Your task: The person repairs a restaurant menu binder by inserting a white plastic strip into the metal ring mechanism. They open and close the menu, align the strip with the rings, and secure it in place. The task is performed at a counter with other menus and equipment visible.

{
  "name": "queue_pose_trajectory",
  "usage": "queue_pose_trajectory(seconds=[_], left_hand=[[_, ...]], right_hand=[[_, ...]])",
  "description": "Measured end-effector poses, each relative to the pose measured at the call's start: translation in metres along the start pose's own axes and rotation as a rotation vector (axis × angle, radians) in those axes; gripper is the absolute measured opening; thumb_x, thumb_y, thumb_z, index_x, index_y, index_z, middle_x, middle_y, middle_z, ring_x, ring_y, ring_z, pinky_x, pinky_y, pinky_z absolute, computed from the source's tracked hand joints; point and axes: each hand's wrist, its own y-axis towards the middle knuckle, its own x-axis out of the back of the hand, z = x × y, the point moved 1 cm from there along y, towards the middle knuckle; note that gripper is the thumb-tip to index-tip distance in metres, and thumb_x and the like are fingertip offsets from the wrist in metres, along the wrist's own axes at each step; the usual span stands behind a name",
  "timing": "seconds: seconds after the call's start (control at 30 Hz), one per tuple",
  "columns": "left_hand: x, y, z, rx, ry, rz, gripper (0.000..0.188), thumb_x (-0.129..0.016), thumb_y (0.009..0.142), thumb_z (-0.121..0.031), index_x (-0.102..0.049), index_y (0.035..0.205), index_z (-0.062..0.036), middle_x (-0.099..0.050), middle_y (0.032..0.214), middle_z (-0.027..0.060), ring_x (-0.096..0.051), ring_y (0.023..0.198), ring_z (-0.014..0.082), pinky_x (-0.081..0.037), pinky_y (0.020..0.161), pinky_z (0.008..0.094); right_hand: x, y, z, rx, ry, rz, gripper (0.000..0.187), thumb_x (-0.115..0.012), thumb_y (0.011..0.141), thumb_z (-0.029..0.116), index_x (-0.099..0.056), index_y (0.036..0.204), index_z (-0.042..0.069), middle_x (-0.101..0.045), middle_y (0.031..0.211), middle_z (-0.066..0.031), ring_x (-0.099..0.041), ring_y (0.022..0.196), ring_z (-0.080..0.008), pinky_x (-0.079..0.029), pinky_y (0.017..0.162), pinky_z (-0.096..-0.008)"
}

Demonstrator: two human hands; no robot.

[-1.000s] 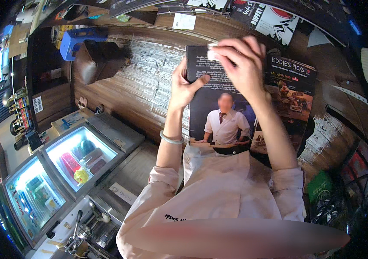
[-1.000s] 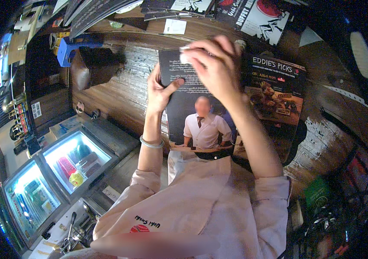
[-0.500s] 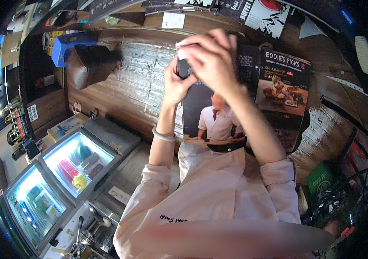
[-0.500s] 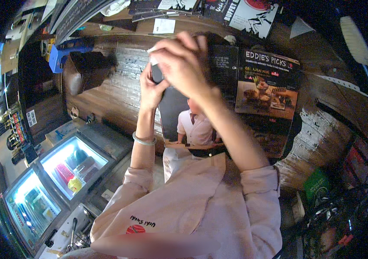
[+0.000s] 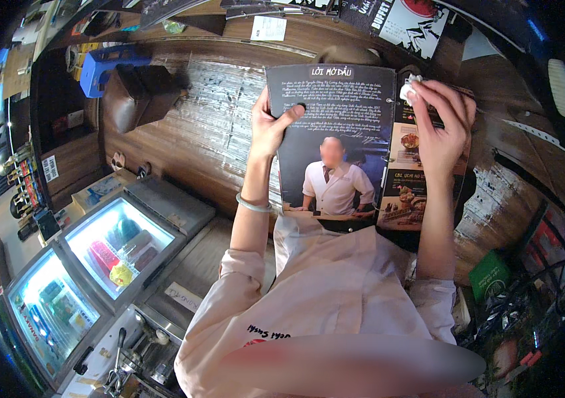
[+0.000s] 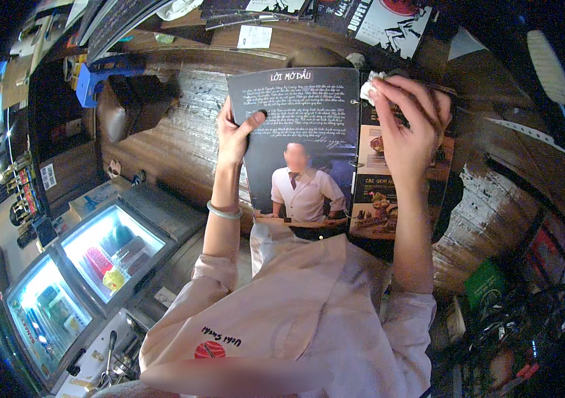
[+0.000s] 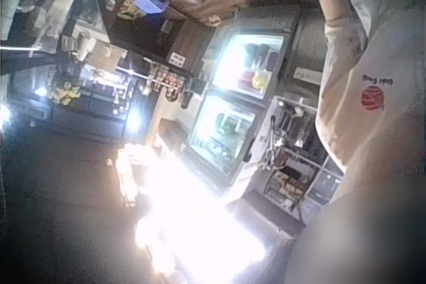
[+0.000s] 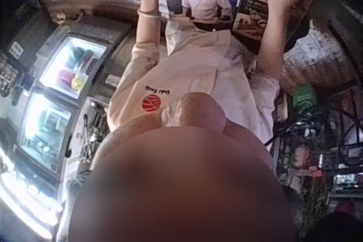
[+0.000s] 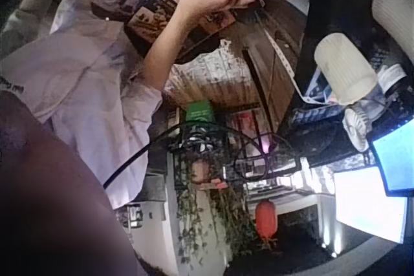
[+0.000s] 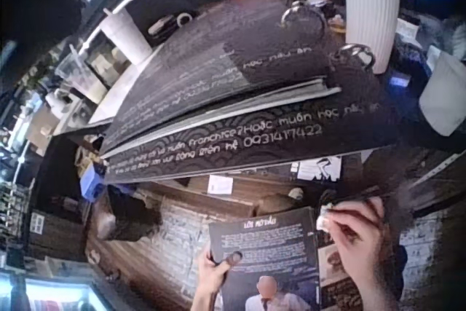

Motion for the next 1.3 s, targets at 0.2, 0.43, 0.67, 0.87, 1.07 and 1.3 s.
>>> queue_pose_trajectory(seconds=[0.2,0.43,0.67,0.87,1.07,1.3], left_hand=[[-0.001,0.001,0.003,-0.019,0.039,-0.026,0.040,-0.069,0.094,-0.015,-0.059,0.129,-0.0004,-0.067,0.115,0.0053,-0.059,0.106,0.0104,-0.045,0.095,0.0273],[0.000,0.001,0.001,0.277,-0.034,-0.065,0.065,-0.031,0.109,-0.050,-0.052,0.140,0.0029,-0.060,0.133,0.0127,-0.055,0.121,0.0185,-0.042,0.104,0.0323],[-0.010,0.005,0.007,0.126,-0.214,-0.083,0.067,-0.037,0.106,-0.053,-0.041,0.151,-0.0035,-0.055,0.141,0.0127,-0.056,0.124,0.0189,-0.042,0.107,0.0331],[-0.010,-0.001,-0.006,0.206,-0.151,-0.094,0.065,-0.042,0.106,-0.052,-0.049,0.143,0.0002,-0.061,0.131,0.0109,-0.060,0.114,0.0164,-0.045,0.101,0.0303],[0.003,0.012,0.031,0.265,0.027,-0.233,0.065,-0.043,0.105,-0.053,-0.054,0.138,0.0016,-0.060,0.131,0.0102,-0.056,0.117,0.0151,-0.041,0.102,0.0277],[-0.013,0.007,0.027,0.331,-0.177,-0.183,0.060,-0.048,0.103,-0.054,-0.058,0.133,-0.0035,-0.066,0.121,0.0099,-0.064,0.104,0.0177,-0.051,0.091,0.0317]], right_hand=[[-0.024,-0.040,0.030,-0.044,-0.002,0.095,0.025,-0.083,0.072,0.011,-0.077,0.094,0.022,-0.070,0.104,0.0074,-0.057,0.095,-0.0216,-0.040,0.085,-0.0362],[-0.065,-0.017,0.053,-0.032,0.087,0.104,0.016,-0.078,0.078,0.016,-0.077,0.093,0.022,-0.064,0.083,0.0040,-0.053,0.084,-0.0224,-0.038,0.078,-0.0373],[-0.036,-0.101,0.064,0.295,0.244,0.369,0.019,-0.074,0.071,0.021,-0.076,0.090,0.018,-0.059,0.085,0.0098,-0.050,0.084,-0.0166,-0.034,0.079,-0.0432],[-0.031,-0.057,0.020,-0.128,-0.117,0.191,0.023,-0.080,0.073,0.017,-0.077,0.093,0.026,-0.062,0.083,0.0070,-0.053,0.086,-0.0196,-0.036,0.076,-0.0402],[-0.025,-0.098,0.032,0.036,0.032,0.400,0.020,-0.079,0.073,0.014,-0.078,0.091,0.023,-0.059,0.082,0.0047,-0.052,0.090,-0.0219,-0.036,0.083,-0.0417],[-0.069,-0.012,-0.012,0.064,-0.138,0.092,0.010,-0.075,0.082,0.023,-0.077,0.092,0.023,-0.063,0.082,0.0060,-0.053,0.088,-0.0206,-0.035,0.078,-0.0392]])
